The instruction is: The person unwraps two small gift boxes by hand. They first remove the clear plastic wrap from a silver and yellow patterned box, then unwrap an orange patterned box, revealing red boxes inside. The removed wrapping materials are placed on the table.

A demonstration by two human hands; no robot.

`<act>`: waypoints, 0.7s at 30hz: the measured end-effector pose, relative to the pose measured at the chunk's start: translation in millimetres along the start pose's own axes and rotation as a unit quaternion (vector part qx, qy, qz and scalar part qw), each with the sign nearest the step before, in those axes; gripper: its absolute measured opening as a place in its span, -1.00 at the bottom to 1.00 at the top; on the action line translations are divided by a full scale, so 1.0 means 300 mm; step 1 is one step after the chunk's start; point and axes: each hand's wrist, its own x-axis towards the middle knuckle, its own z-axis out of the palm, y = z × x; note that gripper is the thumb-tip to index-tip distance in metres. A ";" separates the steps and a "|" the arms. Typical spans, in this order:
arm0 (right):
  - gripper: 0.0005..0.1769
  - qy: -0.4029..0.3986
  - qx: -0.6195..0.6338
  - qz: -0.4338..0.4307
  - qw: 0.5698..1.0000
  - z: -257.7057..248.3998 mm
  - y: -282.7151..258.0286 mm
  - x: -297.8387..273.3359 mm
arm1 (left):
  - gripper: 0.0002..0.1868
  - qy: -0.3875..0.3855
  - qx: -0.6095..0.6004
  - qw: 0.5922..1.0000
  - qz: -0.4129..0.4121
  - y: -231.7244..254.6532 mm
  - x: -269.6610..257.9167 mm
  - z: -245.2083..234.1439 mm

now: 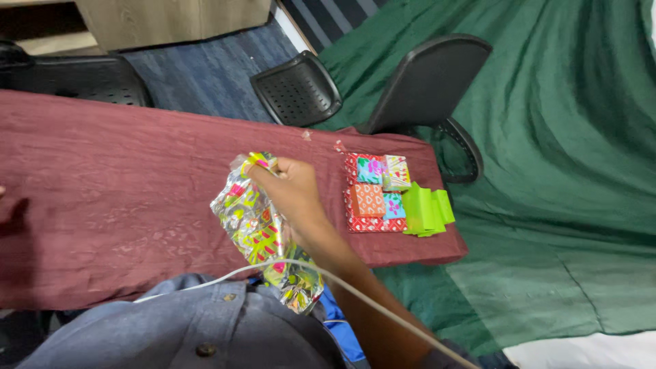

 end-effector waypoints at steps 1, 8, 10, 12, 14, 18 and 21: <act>-0.85 -0.007 0.010 -0.004 1.000 0.006 -0.010 0.007 | -0.54 -0.003 0.008 1.000 0.008 0.038 -0.024 0.006; -0.79 -0.060 0.104 0.035 0.992 0.058 -0.060 0.035 | -0.51 -0.164 -0.039 0.984 0.054 0.356 -0.398 0.189; -0.75 -0.067 0.107 0.054 0.991 0.068 -0.071 0.036 | -0.49 -0.257 -0.082 0.962 0.039 0.395 -0.541 0.256; -0.74 -0.106 0.136 0.063 0.983 0.076 -0.082 0.034 | -0.47 -0.331 -0.102 0.937 0.044 0.430 -0.655 0.306; -0.72 -0.131 0.132 0.062 0.981 0.076 -0.093 0.033 | -0.43 -0.390 -0.105 0.912 0.069 0.452 -0.732 0.341; -0.68 -0.141 0.056 0.024 0.988 0.051 -0.125 0.023 | -0.50 -0.364 -0.013 0.926 0.098 0.492 -0.779 0.396; -0.68 -0.154 0.041 0.012 0.987 0.022 -0.136 0.011 | -0.57 -0.351 0.022 0.930 0.107 0.500 -0.762 0.410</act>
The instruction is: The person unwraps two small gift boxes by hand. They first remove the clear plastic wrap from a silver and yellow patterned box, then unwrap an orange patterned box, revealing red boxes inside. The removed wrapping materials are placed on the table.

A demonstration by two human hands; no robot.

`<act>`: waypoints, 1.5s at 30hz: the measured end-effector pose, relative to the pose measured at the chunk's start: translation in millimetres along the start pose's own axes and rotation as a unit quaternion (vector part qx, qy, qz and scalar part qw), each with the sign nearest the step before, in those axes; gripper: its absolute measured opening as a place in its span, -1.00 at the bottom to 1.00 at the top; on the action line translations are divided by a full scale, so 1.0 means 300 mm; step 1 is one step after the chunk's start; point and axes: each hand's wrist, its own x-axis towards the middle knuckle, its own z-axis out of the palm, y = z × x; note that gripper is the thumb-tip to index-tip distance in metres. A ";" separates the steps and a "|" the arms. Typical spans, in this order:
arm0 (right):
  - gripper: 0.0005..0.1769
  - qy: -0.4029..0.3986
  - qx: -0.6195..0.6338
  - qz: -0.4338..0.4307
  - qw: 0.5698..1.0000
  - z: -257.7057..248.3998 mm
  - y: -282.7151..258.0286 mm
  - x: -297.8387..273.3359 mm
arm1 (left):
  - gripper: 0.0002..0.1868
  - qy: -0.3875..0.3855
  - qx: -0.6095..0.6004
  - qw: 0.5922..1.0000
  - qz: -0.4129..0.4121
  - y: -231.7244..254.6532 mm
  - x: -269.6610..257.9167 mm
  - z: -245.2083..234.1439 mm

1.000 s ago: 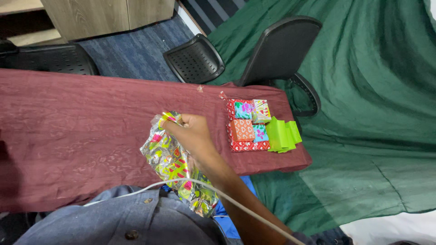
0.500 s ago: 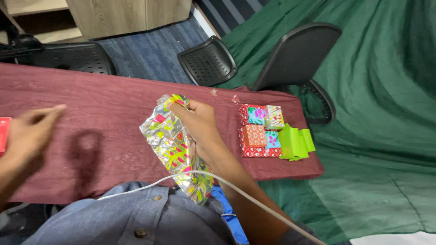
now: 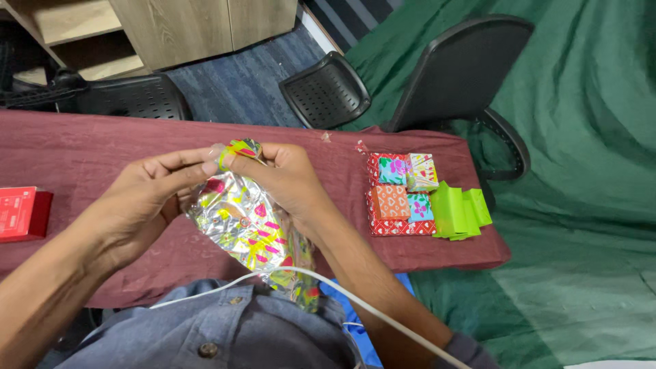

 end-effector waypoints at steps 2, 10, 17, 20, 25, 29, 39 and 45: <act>-0.69 -0.006 0.002 0.002 1.000 -0.022 -0.002 -0.010 | -0.62 0.014 0.001 1.000 -0.004 -0.010 0.011 0.004; -0.73 -0.028 0.031 -0.007 0.999 -0.110 0.045 -0.054 | -0.70 0.019 0.036 0.999 -0.005 -0.062 0.023 0.095; -0.74 -0.005 0.012 -0.008 1.000 -0.178 0.018 -0.086 | -0.70 0.036 0.055 0.998 0.020 -0.077 0.036 0.197; -0.74 -0.002 0.011 -0.018 1.000 -0.190 -0.008 -0.107 | -0.70 0.038 0.045 0.998 0.014 -0.065 0.025 0.227; -0.72 0.008 0.078 0.017 0.997 -0.214 -0.043 -0.131 | -0.69 0.046 0.089 0.995 0.029 -0.043 0.018 0.257; -0.72 0.019 0.063 0.016 0.998 -0.235 -0.049 -0.126 | -0.71 0.052 0.125 0.989 0.056 -0.044 0.008 0.258; -0.73 0.008 0.069 -0.012 0.998 -0.269 -0.025 -0.084 | -0.65 0.072 0.114 0.990 0.039 -0.006 0.011 0.241; -0.72 0.053 0.055 -0.060 0.995 -0.261 0.025 -0.058 | -0.49 0.245 0.154 0.957 0.016 -0.107 -0.008 0.144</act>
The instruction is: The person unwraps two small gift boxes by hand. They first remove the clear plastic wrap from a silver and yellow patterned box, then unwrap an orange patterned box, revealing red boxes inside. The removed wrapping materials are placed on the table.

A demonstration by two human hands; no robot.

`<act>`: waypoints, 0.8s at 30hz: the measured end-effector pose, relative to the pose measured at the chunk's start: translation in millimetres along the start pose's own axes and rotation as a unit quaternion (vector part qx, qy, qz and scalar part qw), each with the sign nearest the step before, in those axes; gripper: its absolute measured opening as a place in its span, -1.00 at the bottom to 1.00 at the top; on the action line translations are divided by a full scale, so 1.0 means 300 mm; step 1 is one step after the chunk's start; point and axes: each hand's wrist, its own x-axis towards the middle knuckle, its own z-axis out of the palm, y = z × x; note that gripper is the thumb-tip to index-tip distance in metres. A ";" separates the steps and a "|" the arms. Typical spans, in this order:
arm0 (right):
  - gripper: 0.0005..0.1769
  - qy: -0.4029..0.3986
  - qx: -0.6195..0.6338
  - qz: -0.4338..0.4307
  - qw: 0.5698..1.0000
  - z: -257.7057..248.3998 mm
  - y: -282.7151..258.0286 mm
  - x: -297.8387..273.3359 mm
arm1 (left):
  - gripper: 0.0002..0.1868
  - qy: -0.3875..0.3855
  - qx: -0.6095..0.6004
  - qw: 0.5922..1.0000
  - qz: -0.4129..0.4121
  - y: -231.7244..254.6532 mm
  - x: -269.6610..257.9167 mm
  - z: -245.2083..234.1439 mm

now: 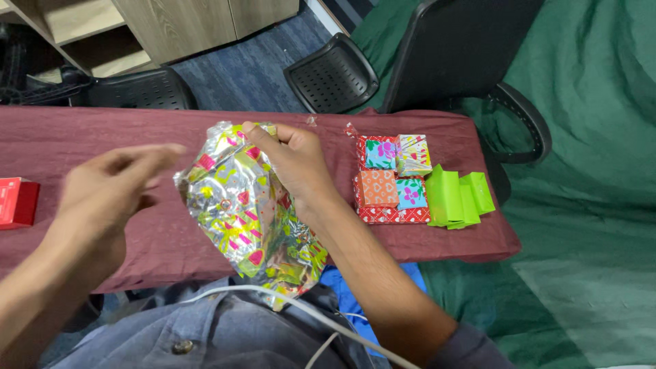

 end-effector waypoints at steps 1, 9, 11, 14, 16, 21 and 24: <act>-0.70 0.016 -0.016 -0.007 1.000 0.003 0.011 0.004 | -0.35 0.043 -0.036 0.998 -0.016 -0.034 0.006 -0.022; -0.67 -0.065 -0.107 -0.078 0.989 0.089 0.040 0.080 | 0.14 -0.407 -0.271 0.767 -0.416 -0.153 0.013 -0.050; -0.67 -0.107 -0.141 -0.117 0.977 0.129 0.011 0.090 | 0.16 -0.561 -0.411 0.599 -0.397 -0.146 -0.017 -0.011; -0.68 -0.192 -0.159 -0.165 0.954 0.189 -0.055 0.078 | 0.19 -0.449 -0.440 0.673 -0.389 -0.116 0.000 0.017; -0.69 -0.250 -0.154 -0.173 0.940 0.217 -0.107 0.052 | 0.09 -0.412 -0.514 0.673 -0.336 -0.101 0.055 0.022; -0.80 -0.319 -0.403 -0.254 0.819 0.215 -0.192 -0.020 | -0.40 -0.463 -0.519 0.717 -0.050 -0.124 0.224 -0.083; -0.82 -0.302 -0.499 -0.261 0.769 0.186 -0.158 -0.050 | -0.65 -0.359 -0.433 0.814 -0.145 -0.148 0.324 -0.107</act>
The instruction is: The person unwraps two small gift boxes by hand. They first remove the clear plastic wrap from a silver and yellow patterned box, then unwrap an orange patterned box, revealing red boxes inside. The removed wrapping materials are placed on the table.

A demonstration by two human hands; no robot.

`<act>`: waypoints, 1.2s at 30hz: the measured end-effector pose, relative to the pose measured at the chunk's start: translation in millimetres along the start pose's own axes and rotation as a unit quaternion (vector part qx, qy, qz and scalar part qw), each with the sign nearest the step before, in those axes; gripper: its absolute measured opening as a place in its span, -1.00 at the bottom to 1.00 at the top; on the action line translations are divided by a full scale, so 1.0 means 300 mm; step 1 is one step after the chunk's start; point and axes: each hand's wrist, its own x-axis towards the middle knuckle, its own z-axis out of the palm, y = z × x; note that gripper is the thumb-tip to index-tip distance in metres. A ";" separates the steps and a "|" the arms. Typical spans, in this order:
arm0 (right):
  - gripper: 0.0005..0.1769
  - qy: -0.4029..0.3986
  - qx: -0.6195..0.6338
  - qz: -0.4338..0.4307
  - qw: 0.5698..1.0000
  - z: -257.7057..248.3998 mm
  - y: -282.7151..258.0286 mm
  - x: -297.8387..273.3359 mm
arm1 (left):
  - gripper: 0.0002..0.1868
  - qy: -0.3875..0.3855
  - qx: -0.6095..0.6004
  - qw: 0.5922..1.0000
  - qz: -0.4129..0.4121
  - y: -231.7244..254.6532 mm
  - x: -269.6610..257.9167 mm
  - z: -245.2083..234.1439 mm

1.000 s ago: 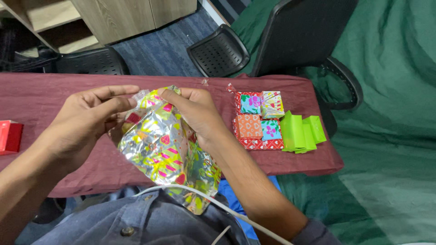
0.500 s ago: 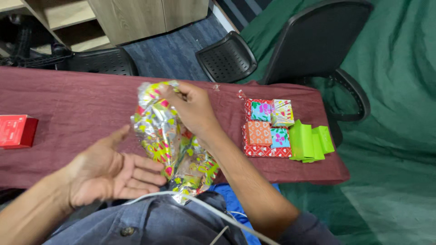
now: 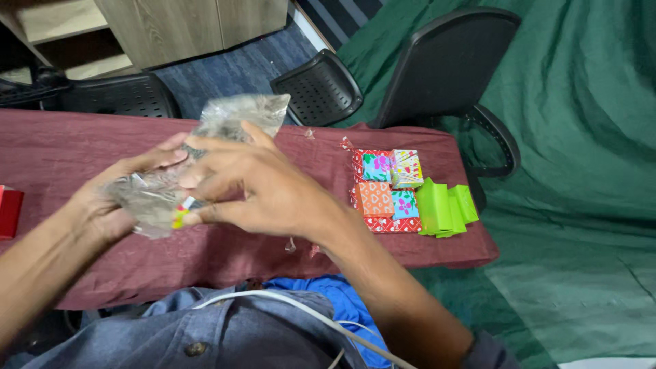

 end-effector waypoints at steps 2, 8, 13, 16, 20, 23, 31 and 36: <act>-0.81 -0.009 -0.029 0.025 0.999 0.038 0.029 -0.039 | -0.60 0.208 0.173 0.961 0.059 0.016 0.011 -0.040; -0.74 -0.027 -0.040 0.119 0.992 0.184 0.145 -0.133 | -0.75 0.234 0.301 0.923 0.046 -0.010 0.008 -0.140; -0.68 -0.053 -0.022 0.151 0.987 0.255 0.201 -0.184 | -0.62 0.255 0.373 0.891 0.049 -0.074 0.038 -0.274; -0.69 -0.001 0.058 0.259 0.964 0.257 0.231 -0.254 | -0.65 0.273 0.400 0.873 0.056 -0.122 0.058 -0.387; -0.73 0.117 0.087 0.346 0.927 0.258 0.311 -0.385 | -0.66 0.298 0.392 0.868 0.071 -0.171 0.089 -0.562; -0.78 0.217 0.041 0.408 0.886 0.265 0.402 -0.496 | -0.65 0.328 0.420 0.844 0.062 -0.187 0.105 -0.681; -0.68 0.387 -0.084 0.608 0.688 0.239 0.587 -0.733 | -0.62 0.302 0.417 0.853 0.083 -0.170 0.084 -0.743; -0.39 0.388 -0.199 0.602 0.669 0.206 0.635 -0.725 | -0.66 0.349 0.446 0.821 0.078 -0.169 0.017 -0.687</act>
